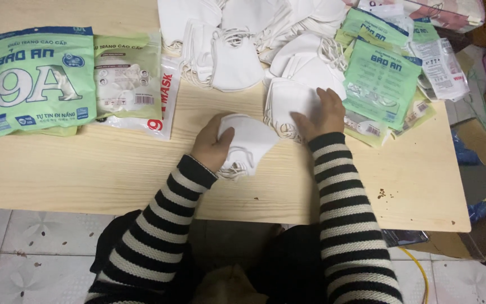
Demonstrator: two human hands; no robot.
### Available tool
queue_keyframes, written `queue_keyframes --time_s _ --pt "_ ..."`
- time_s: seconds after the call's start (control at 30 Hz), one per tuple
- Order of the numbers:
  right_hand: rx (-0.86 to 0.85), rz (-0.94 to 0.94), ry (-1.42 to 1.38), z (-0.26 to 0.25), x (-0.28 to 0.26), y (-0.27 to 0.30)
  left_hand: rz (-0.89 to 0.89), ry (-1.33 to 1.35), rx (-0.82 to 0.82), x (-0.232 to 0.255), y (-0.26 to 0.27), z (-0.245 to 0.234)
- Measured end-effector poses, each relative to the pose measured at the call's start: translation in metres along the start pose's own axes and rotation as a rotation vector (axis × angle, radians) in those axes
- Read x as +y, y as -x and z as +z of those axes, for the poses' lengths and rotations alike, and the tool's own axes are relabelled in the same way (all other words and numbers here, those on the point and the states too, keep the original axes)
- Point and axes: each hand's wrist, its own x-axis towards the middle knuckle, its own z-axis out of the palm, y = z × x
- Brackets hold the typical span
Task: Sorting and stacking white face masks on a table for packaging
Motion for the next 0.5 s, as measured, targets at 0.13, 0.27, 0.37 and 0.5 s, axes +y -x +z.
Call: queue_keyframes --time_s 0.13,0.27,0.37,0.5 --pt "-0.184 0.145 0.016 0.001 0.001 -0.009 0.077 -0.038 0.043 0.027 0.008 -0.003" --pt "-0.131 0.158 0.095 0.003 0.003 -0.009 0.178 -0.121 0.058 0.002 0.004 0.008" --pt "-0.005 0.071 0.187 0.031 0.041 -0.009 0.159 -0.137 0.079 -0.035 -0.003 0.020" --pt "0.172 -0.108 0.276 0.044 0.062 -0.004 0.105 -0.001 0.096 -0.049 -0.006 0.022"
